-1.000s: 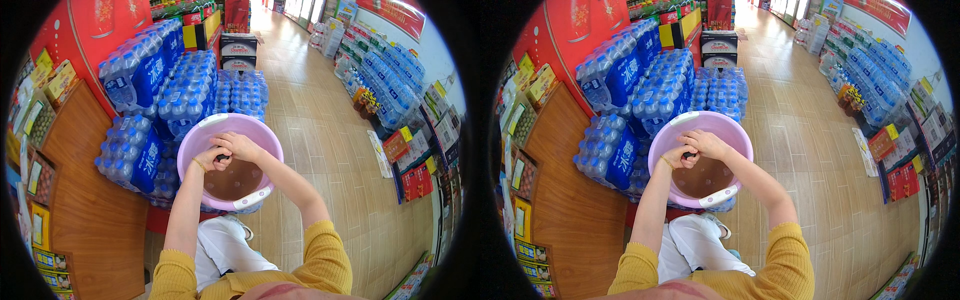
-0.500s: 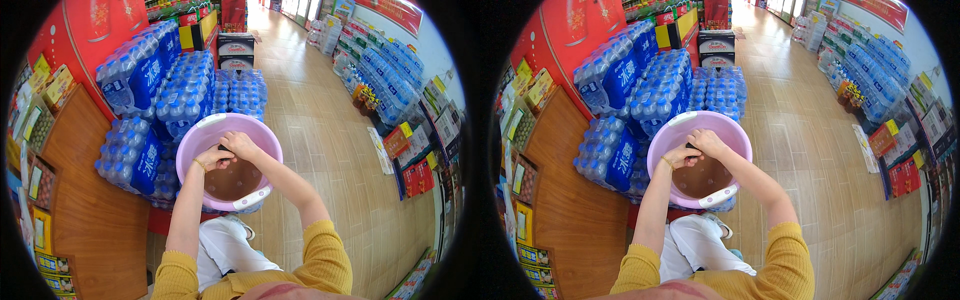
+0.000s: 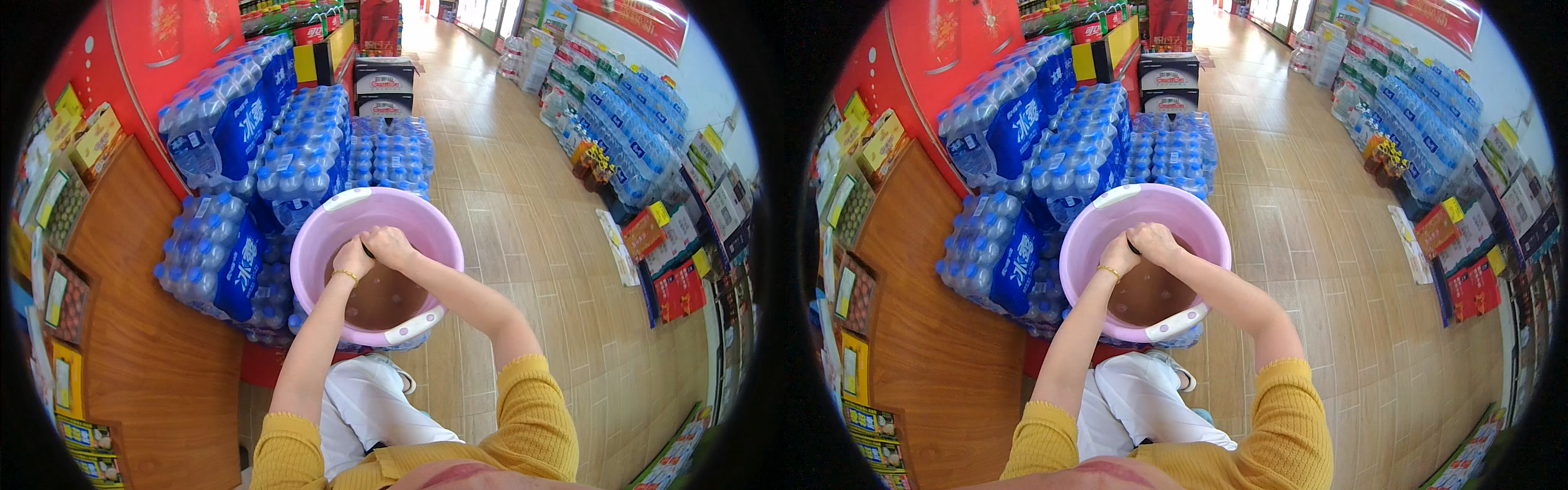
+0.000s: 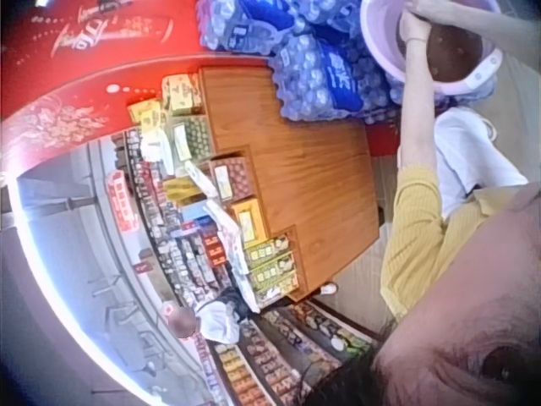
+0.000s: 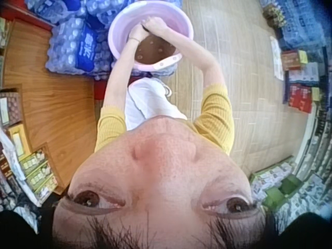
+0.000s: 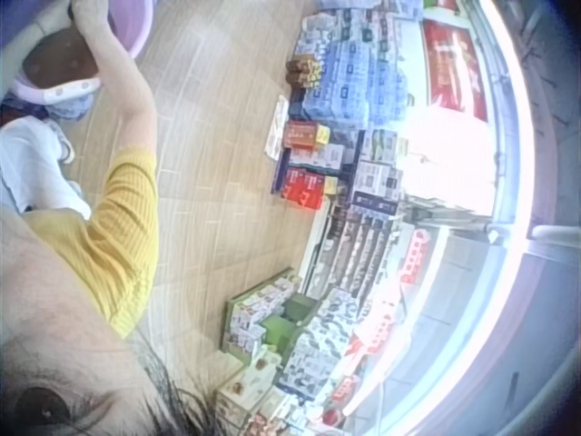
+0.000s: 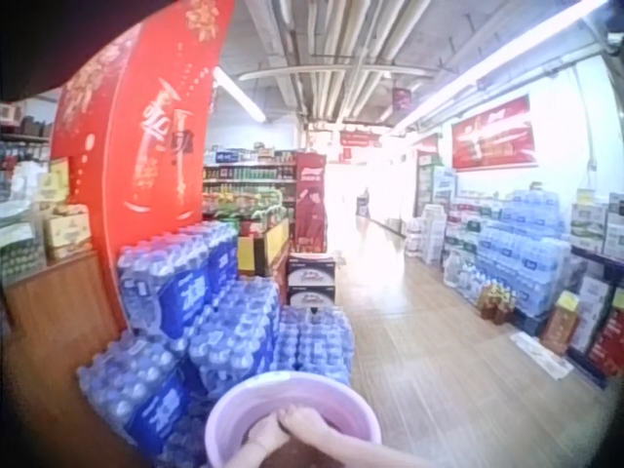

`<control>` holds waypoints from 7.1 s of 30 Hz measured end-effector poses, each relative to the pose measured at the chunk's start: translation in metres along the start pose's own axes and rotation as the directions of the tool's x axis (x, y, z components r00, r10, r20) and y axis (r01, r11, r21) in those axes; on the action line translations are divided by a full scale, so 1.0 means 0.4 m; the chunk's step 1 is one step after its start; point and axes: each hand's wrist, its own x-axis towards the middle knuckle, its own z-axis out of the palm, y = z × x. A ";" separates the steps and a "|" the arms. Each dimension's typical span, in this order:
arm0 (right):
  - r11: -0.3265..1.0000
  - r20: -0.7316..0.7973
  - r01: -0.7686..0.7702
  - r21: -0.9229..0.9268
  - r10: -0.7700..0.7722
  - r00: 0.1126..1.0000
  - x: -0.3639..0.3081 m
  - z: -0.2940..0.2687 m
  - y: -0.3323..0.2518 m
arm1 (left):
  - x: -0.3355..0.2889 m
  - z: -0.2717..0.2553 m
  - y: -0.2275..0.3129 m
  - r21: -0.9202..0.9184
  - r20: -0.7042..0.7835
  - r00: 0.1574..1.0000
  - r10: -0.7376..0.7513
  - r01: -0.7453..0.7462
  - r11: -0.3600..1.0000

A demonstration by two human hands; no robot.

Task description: The person sits on the floor in a store aisle and wipes a dark handheld object with a white cloth, then places it into a pink basin of water. They handle several packaged items, including a blue and pink plastic tool, and repeatedly wipe the dark object before submerging it in the basin.

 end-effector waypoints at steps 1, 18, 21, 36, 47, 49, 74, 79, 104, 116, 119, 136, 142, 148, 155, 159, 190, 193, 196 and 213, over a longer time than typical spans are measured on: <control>1.000 0.006 -0.031 -0.004 0.031 0.999 -0.002 0.006 0.007 | -0.008 -0.005 0.024 0.028 -0.057 0.998 -0.022 0.024 0.999; 0.901 0.329 -0.371 0.227 0.287 0.900 -0.007 -0.043 0.033 | -0.014 0.011 0.058 0.346 -0.218 0.944 0.250 -0.165 0.924; 0.921 0.254 -0.312 0.234 0.252 0.934 -0.016 -0.021 0.056 | -0.010 0.010 0.071 0.382 -0.201 0.939 0.278 -0.186 0.905; 0.471 -0.004 -0.072 0.879 0.159 0.987 -0.011 -0.026 0.098 | -0.001 -0.057 0.043 -0.005 -0.242 0.964 0.107 -0.112 0.994; 0.376 -0.003 -0.106 0.920 0.277 0.961 0.008 -0.104 0.068 | -0.013 -0.104 0.082 -0.869 0.473 0.872 0.124 0.438 0.230; 0.186 -0.010 -0.045 0.981 0.284 0.959 0.022 -0.134 0.046 | -0.013 -0.099 0.074 -0.844 0.531 0.811 0.246 0.532 0.070; 0.314 -0.012 -0.284 0.906 0.689 0.725 0.097 0.014 -0.024 | 0.019 -0.009 0.033 0.011 0.082 0.994 -0.067 0.066 0.998; 0.357 -0.072 -0.326 0.875 0.763 0.642 0.094 0.046 -0.019 | -0.002 -0.009 0.054 0.092 0.010 0.997 -0.081 0.080 0.993; -0.101 0.341 -0.352 0.930 0.590 0.732 0.122 0.073 0.034 | 0.029 -0.011 -0.010 -0.270 -0.229 0.971 0.069 -0.131 0.954; -0.402 0.137 -0.068 0.913 0.146 0.980 0.090 -0.109 0.057 | -0.012 -0.121 0.086 -0.599 0.449 0.684 0.575 0.708 -0.374; -0.459 0.139 -0.101 0.883 0.050 0.989 0.082 -0.131 0.063 | -0.008 -0.110 0.084 -0.549 0.458 0.626 0.632 0.758 -0.353; -0.237 0.269 -0.154 0.959 0.603 0.751 0.096 -0.065 -0.008 | 0.012 -0.065 0.082 -0.525 0.455 0.883 -0.118 0.372 0.765; -0.139 0.215 -0.170 0.976 0.756 0.618 0.103 -0.024 -0.017 | 0.010 -0.039 0.076 -0.105 0.100 0.986 -0.134 0.145 0.984; -0.156 0.209 -0.143 0.977 0.825 0.525 0.109 0.027 -0.003 | 0.010 -0.016 0.060 0.050 -0.066 0.997 -0.041 0.044 0.998; -0.136 0.233 -0.216 0.967 0.818 0.526 0.096 0.052 0.011 | 0.005 -0.006 0.056 0.140 -0.053 0.996 -0.068 0.075 0.987; -0.150 0.251 -0.227 0.962 0.811 0.529 0.095 0.052 0.008 | 0.011 0.012 0.046 0.142 -0.065 0.995 -0.081 0.089 0.986; 0.322 -0.023 -0.347 0.881 0.762 0.647 0.101 0.033 0.034 | 0.023 -0.015 0.065 -0.331 -0.192 0.981 -0.018 -0.048 0.942; 0.275 0.034 -0.366 0.889 0.757 0.653 0.096 0.022 0.050 | 0.024 -0.024 0.076 -0.410 -0.134 0.991 -0.006 -0.050 0.911; 0.154 0.159 -0.371 0.916 0.710 0.686 0.108 0.024 0.069 | 0.046 -0.013 0.042 -0.507 -0.213 0.967 0.143 -0.234 0.830; -0.072 0.014 0.006 0.997 0.266 0.964 0.098 -0.100 0.059 | 0.013 -0.102 0.046 -0.623 0.444 0.715 0.539 0.679 -0.388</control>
